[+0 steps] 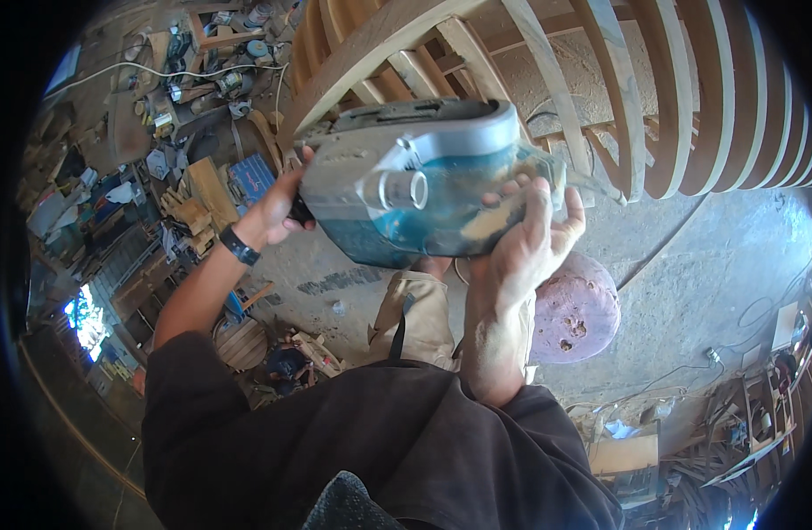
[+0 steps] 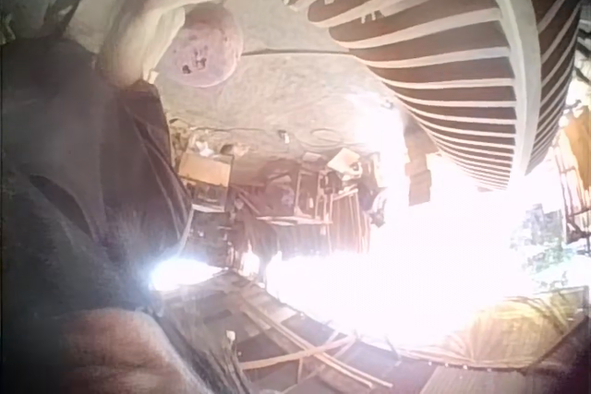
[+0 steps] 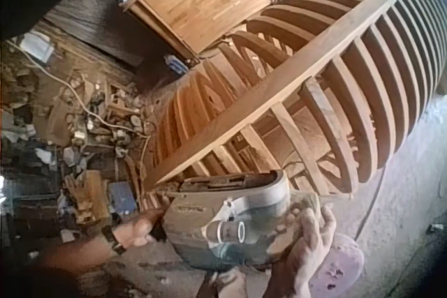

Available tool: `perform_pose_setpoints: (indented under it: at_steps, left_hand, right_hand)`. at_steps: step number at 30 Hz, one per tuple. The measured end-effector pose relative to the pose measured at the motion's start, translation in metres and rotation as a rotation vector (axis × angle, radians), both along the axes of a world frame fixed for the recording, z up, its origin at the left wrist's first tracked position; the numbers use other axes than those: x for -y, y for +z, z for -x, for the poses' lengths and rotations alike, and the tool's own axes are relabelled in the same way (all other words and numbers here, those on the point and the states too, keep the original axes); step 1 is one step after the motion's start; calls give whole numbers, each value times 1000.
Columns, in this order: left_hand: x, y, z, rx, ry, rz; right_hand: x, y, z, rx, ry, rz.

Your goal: The person uses a belt sander to smooth the surface and edges of curved wooden ribs that form a large rounded furniture frame.

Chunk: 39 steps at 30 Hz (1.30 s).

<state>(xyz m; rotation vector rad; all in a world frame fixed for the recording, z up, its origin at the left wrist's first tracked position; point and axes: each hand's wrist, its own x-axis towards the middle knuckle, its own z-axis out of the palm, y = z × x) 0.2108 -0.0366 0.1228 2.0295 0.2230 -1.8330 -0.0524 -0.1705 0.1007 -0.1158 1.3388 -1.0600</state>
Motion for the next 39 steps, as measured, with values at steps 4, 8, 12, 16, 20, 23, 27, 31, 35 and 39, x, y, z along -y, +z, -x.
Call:
perform_pose_setpoints:
  at_steps: [4, 8, 12, 16, 20, 23, 27, 31, 35, 39]
  left_hand:
    - [-19, -15, 57, -9, 23, 3]
    - [-42, -30, 94, -138, -3, -46]
    - [-46, -28, 82, -117, 75, -27]
    - [-37, -18, 24, -8, 41, -5]
    - [-18, 1, 10, 85, 70, 5]
    - [-35, -7, 20, 37, 37, -18]
    - [-61, -26, 60, -18, 57, -54]
    - [-54, -34, 101, -12, 27, -84]
    - [-72, -49, 128, -47, 46, -54]
    - [-96, -68, 151, -61, 117, -78]
  right_hand:
    - [-7, -21, 50, -91, 27, -61]
    - [-15, -34, 82, -44, 34, -96]
    - [-14, -27, 65, -106, 65, -45]
    - [-13, -8, 16, -29, 20, -27]
    - [-14, -1, -1, 63, 48, -31]
    - [-20, -5, 11, 14, 42, -41]
    - [-28, -22, 49, -125, 124, -86]
    - [-33, -45, 94, -30, 133, -122]
    - [-34, -60, 117, -60, 202, -134]
    - [-38, -69, 124, -130, 250, -113]
